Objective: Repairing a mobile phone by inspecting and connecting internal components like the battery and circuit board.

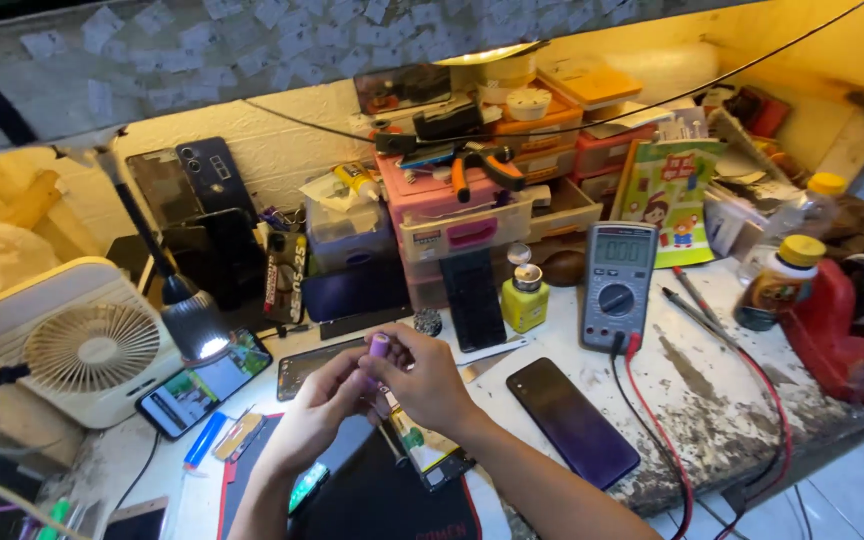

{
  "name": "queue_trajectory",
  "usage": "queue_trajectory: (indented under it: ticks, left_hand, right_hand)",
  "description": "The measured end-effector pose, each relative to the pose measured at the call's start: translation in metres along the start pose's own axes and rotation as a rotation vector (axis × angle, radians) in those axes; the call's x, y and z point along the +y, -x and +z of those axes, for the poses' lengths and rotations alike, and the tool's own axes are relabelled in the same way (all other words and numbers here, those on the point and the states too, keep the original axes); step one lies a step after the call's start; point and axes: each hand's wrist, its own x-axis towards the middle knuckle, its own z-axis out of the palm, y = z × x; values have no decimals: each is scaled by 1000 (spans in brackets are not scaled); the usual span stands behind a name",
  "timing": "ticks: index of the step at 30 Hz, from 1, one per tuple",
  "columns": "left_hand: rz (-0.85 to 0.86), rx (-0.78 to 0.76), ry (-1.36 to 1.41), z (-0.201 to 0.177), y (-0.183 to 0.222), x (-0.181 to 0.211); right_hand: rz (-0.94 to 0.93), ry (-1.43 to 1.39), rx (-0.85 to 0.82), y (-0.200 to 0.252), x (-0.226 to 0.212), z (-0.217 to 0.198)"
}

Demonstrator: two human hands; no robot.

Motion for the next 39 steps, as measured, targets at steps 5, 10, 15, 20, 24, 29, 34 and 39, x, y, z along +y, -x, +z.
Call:
queue_trajectory:
  ticks: [5,10,15,20,24,29,34,39]
  left_hand:
    - [18,123,-309,-10,3,-12]
    - [-129,212,-528,-7,0,-4]
    - [-156,262,-732,1,-6,-14]
    - [-158,249,-743,3,-7,-18]
    - [-147,280,-781,3,-12,-27]
    - [-97,242,-758,3,-9,-24]
    - [-61,239,-723,1,-10,-20]
    - [-56,256,-698,-1,-4,-21]
  right_hand:
    - [70,172,-146,-6,-5,-29]
    - [35,447,338,-23,-38,-139]
    - [340,912,227,-102,-19,-226]
    - [379,1163,-222,-179,56,-248]
    - [605,1121,-273,-188,39,-221]
    - [720,1290,-277,-203,77,-210]
    - [634,1265,-181,-209,86,-211]
    - [633,1113,-40,-204,91,-212]
